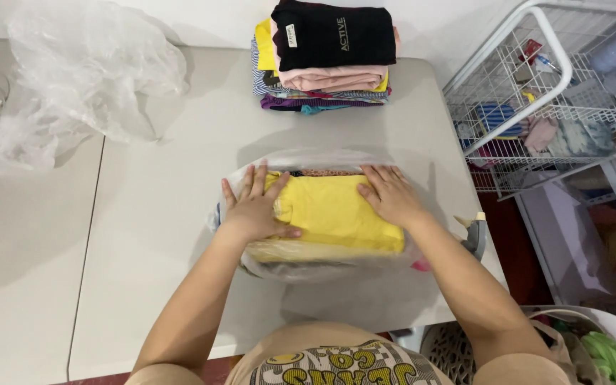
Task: The person opens a clear plastic bag on a white table and places folded clothes into it one by one. The person picks up each folded garment from a stack, places it into the bag, and presses it down to fit. The video ends while the person continues placing clothes into the bag.
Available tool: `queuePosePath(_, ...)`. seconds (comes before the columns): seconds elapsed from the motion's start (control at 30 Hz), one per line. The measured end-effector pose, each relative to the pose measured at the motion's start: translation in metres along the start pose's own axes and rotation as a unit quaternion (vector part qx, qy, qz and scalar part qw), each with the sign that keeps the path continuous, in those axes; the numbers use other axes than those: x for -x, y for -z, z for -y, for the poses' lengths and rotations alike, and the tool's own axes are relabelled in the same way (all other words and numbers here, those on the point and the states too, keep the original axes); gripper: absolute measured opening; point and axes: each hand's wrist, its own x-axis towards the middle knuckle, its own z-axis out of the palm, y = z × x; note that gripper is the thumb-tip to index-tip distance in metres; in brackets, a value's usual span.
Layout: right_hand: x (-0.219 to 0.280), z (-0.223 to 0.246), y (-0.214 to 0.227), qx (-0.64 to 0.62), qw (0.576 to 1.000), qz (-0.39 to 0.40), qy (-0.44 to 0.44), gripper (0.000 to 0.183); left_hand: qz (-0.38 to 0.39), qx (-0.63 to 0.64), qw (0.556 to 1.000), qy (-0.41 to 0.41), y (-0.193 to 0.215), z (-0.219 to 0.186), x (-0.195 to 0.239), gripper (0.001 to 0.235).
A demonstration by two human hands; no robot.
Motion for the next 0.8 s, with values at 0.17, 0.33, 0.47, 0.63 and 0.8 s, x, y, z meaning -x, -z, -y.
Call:
queuePosePath(0.17,0.005,0.017,0.022,-0.064,0.997,-0.029,-0.017,0.060,-0.031,0.075,0.996,-0.023,-0.003,0.022,-0.006,0.124)
queuePosePath(0.33,-0.007,-0.006,-0.013,-0.228,0.941,-0.226,-0.107,0.016,-0.098,0.163,0.981,-0.028,-0.013,0.037,-0.014,0.108)
queuePosePath(0.47,-0.028,-0.019,-0.004,-0.332,0.876,-0.302,-0.178,0.011,-0.206,0.132,0.969,-0.031,-0.009,0.027,0.004,0.083)
queuePosePath(0.63,-0.082,-0.058,0.025,-0.337,0.875,-0.310,-0.159,0.014,-0.089,-0.064,0.993,-0.046,0.003,0.005,0.045,0.107)
queuePosePath(0.8,-0.152,-0.110,0.032,-0.326,0.881,-0.318,-0.131,0.017,-0.018,-0.043,0.996,-0.071,-0.013,0.033,0.025,0.131)
